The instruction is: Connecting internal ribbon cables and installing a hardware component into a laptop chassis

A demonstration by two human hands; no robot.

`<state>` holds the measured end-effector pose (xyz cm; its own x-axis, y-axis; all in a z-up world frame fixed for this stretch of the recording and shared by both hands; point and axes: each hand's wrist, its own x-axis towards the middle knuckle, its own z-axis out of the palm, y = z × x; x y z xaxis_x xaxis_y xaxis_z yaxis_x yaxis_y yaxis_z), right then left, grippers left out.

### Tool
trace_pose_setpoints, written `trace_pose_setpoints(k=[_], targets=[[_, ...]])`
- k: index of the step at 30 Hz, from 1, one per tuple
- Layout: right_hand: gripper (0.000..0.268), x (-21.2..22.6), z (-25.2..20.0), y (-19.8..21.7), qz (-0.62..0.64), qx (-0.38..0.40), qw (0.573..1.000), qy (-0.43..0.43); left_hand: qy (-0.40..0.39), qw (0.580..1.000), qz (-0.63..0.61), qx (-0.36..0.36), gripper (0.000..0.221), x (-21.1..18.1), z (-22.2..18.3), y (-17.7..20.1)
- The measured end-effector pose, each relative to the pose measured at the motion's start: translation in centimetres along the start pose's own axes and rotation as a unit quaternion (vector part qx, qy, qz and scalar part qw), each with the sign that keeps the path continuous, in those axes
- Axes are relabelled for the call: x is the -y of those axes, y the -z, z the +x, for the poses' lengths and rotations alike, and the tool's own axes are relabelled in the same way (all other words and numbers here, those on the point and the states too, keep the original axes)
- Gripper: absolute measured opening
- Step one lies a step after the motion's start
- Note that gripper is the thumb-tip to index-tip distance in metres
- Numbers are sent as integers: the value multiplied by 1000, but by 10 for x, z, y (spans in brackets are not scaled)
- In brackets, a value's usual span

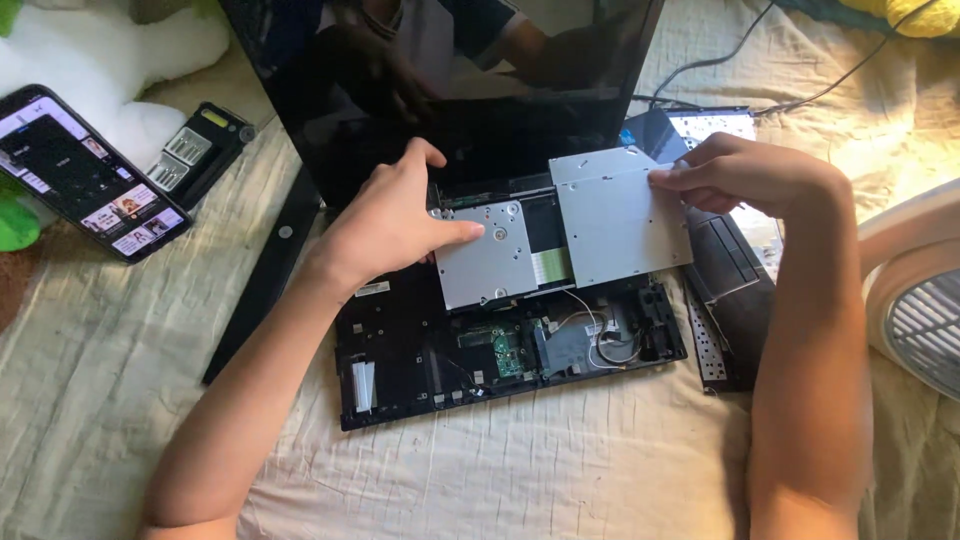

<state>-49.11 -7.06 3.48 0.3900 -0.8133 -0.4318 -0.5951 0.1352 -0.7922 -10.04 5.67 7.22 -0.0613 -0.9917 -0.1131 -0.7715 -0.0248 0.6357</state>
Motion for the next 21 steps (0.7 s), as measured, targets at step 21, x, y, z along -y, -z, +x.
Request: trace_pose_setpoints(k=[21], targets=[[55, 30, -12, -22, -202, -2, 975, -92, 55, 990, 41, 125, 64, 1, 7, -9]])
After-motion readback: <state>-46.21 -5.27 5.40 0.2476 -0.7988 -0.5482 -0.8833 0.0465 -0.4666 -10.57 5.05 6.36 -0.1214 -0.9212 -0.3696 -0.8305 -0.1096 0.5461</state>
